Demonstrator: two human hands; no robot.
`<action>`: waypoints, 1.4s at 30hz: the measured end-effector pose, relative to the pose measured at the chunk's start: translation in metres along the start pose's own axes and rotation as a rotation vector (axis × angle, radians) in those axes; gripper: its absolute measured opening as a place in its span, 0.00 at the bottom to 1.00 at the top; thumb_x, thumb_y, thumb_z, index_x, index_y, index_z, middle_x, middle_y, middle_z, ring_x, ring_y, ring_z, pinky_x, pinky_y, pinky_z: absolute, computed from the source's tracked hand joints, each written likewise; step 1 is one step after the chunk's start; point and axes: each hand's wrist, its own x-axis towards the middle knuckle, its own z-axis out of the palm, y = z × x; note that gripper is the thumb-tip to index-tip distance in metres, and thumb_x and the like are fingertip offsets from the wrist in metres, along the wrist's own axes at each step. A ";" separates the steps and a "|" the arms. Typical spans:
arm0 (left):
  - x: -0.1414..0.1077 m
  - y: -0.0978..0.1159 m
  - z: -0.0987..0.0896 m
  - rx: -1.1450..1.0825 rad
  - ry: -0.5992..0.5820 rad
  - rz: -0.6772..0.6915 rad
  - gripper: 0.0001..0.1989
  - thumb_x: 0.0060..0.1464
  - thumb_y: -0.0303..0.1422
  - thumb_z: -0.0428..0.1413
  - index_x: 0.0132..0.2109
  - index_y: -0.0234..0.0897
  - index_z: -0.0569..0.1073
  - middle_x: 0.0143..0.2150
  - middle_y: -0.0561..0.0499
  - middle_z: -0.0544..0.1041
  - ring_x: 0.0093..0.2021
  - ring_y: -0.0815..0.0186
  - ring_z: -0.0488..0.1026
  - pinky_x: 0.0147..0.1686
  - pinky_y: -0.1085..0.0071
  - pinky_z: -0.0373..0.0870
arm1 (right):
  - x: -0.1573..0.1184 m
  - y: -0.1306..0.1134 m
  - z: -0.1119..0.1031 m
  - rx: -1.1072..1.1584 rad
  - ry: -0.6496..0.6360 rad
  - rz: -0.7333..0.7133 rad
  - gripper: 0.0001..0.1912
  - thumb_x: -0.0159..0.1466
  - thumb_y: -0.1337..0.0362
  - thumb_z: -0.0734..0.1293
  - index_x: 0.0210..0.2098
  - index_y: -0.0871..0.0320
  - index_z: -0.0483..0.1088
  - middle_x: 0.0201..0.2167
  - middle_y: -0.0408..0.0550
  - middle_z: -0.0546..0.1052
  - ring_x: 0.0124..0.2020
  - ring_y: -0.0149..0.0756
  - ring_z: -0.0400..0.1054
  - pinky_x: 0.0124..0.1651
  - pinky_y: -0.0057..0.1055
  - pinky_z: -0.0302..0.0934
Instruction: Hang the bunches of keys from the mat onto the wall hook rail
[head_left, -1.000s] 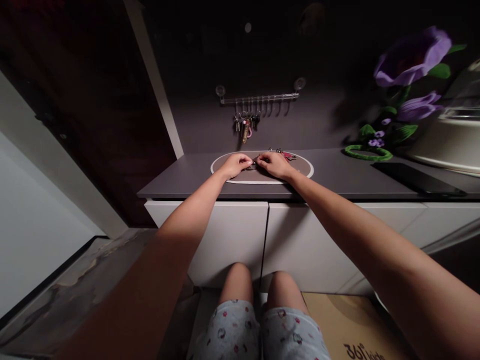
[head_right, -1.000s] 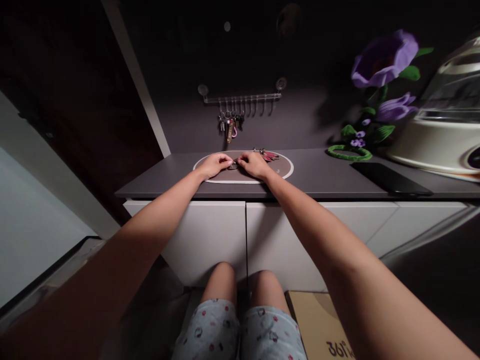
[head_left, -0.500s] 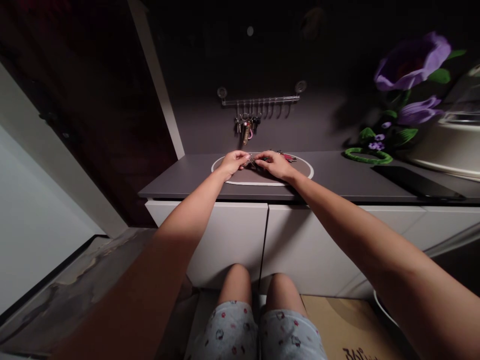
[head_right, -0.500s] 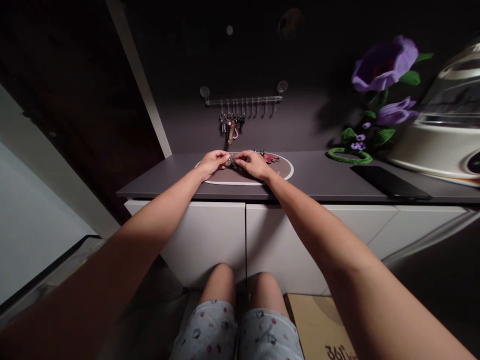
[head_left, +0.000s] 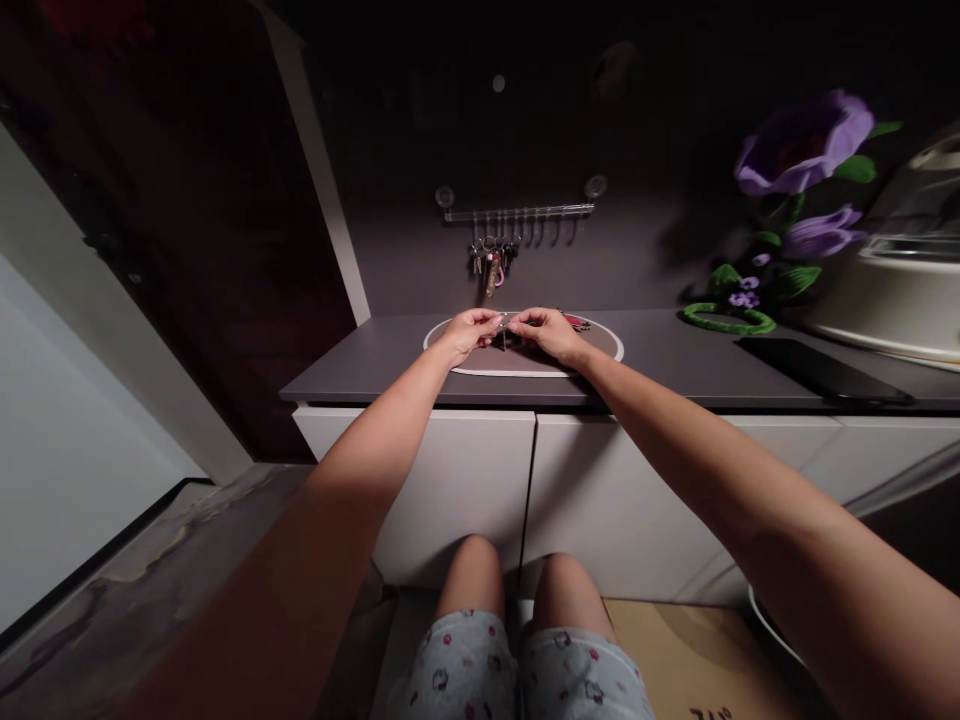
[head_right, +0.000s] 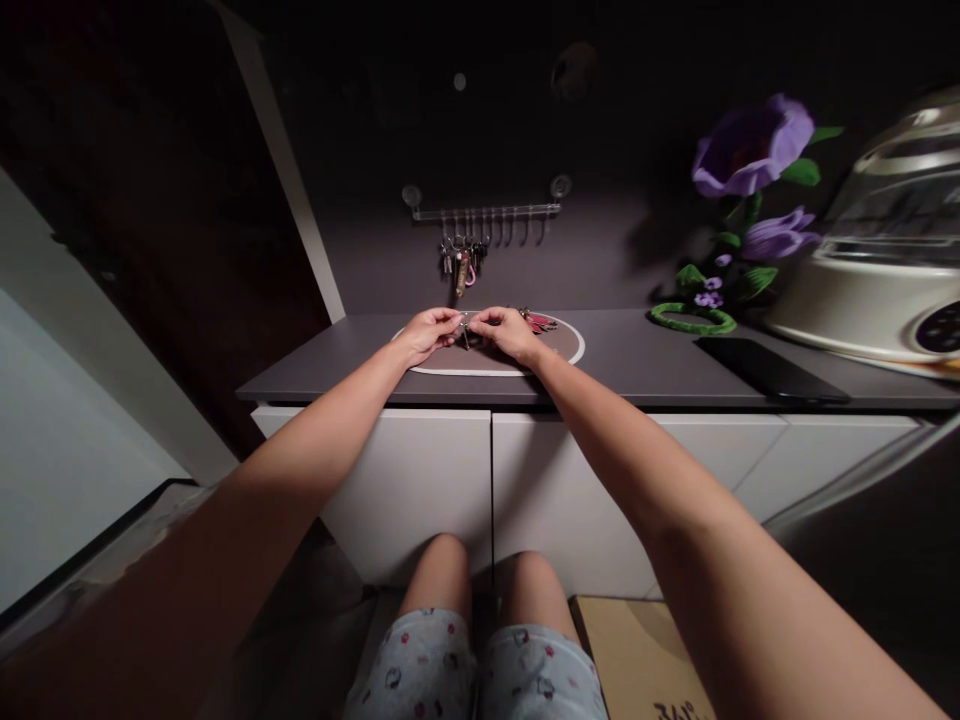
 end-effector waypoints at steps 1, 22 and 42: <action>0.000 0.000 0.000 -0.003 0.003 -0.004 0.15 0.39 0.34 0.63 0.35 0.31 0.71 0.26 0.55 0.70 0.23 0.79 0.64 0.25 0.79 0.61 | 0.000 0.000 0.000 0.009 -0.003 -0.002 0.17 0.49 0.55 0.69 0.30 0.63 0.70 0.20 0.42 0.69 0.19 0.22 0.56 0.23 0.22 0.51; 0.008 0.003 0.008 0.125 -0.051 0.035 0.22 0.36 0.42 0.63 0.37 0.30 0.74 0.29 0.52 0.72 0.25 0.77 0.64 0.28 0.76 0.61 | 0.011 0.012 -0.006 0.183 0.079 -0.046 0.16 0.48 0.54 0.68 0.28 0.61 0.67 0.24 0.41 0.69 0.27 0.26 0.60 0.35 0.26 0.55; 0.067 -0.001 0.025 0.662 0.255 0.300 0.11 0.55 0.34 0.45 0.30 0.33 0.68 0.22 0.54 0.67 0.22 0.73 0.63 0.26 0.75 0.58 | 0.097 -0.007 -0.037 0.383 0.325 0.019 0.09 0.53 0.63 0.65 0.27 0.59 0.60 0.26 0.40 0.66 0.28 0.27 0.66 0.29 0.26 0.62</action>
